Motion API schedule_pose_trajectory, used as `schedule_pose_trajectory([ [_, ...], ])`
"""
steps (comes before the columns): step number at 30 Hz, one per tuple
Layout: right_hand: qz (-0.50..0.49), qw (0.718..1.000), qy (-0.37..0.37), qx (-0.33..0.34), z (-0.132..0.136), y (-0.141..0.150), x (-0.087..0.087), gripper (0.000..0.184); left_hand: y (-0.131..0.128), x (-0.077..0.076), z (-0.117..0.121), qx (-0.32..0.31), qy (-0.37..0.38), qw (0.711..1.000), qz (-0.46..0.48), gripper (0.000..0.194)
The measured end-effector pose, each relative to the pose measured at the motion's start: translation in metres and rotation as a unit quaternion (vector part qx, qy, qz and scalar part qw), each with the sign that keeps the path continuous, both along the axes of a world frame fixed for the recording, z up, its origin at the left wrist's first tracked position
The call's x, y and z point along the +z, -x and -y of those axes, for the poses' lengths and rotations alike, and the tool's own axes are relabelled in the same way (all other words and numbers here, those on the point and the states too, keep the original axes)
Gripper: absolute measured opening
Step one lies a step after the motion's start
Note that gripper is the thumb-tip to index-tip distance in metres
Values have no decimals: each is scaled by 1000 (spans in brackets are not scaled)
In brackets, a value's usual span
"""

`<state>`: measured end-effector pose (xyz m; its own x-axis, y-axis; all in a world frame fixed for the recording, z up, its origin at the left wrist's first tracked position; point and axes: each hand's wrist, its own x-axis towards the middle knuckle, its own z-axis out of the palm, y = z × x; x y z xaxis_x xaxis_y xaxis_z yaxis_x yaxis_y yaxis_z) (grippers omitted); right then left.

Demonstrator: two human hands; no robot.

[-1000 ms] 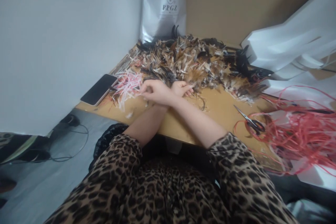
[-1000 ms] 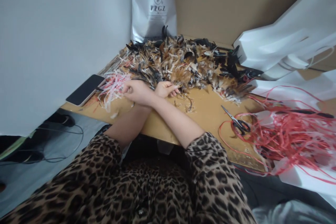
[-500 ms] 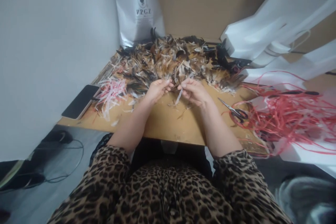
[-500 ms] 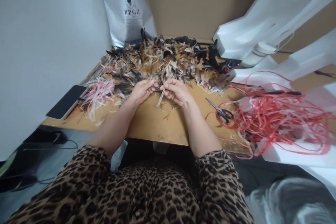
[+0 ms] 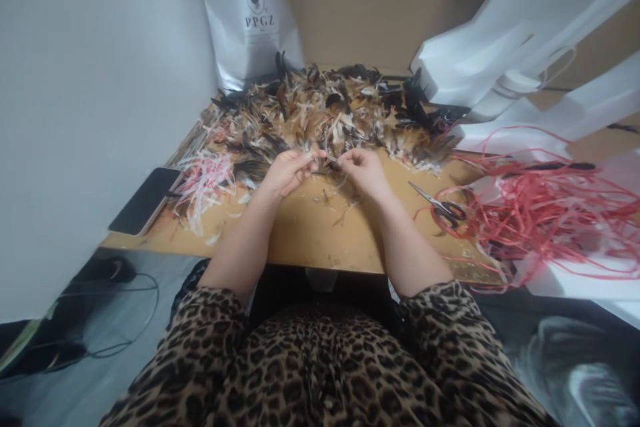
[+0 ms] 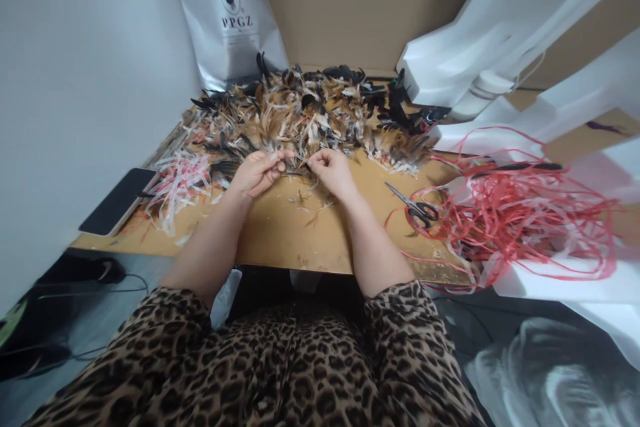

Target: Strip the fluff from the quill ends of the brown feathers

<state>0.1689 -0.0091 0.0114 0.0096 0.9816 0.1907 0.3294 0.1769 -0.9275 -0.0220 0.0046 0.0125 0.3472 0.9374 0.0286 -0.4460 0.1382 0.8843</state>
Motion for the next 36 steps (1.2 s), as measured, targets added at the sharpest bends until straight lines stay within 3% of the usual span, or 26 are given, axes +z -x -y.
schedule_pose_trajectory([
  [5, 102, 992, -49, 61, 4, 3, -1, 15, -7, -3, 3, -39, 25, 997, -61, 17],
  [11, 161, 975, -124, 87, 8, 4, 2, 13, -7, -12, -1, -53, 76, 988, -125, 13],
  [20, 211, 964, -130, 101, 5, -7, 8, 13, -7, -11, -2, -32, 84, 984, -156, 15],
  [25, 243, 955, -152, 76, 5, -6, 7, 14, -9, -14, -3, -21, 76, 982, -171, 14],
  [32, 252, 948, -187, 58, 7, 0, 5, 15, -10, -18, -3, -37, 64, 978, -197, 16],
  [36, 242, 955, -162, 64, 8, 3, 4, 14, -9, -19, -4, -53, 52, 974, -216, 18],
])
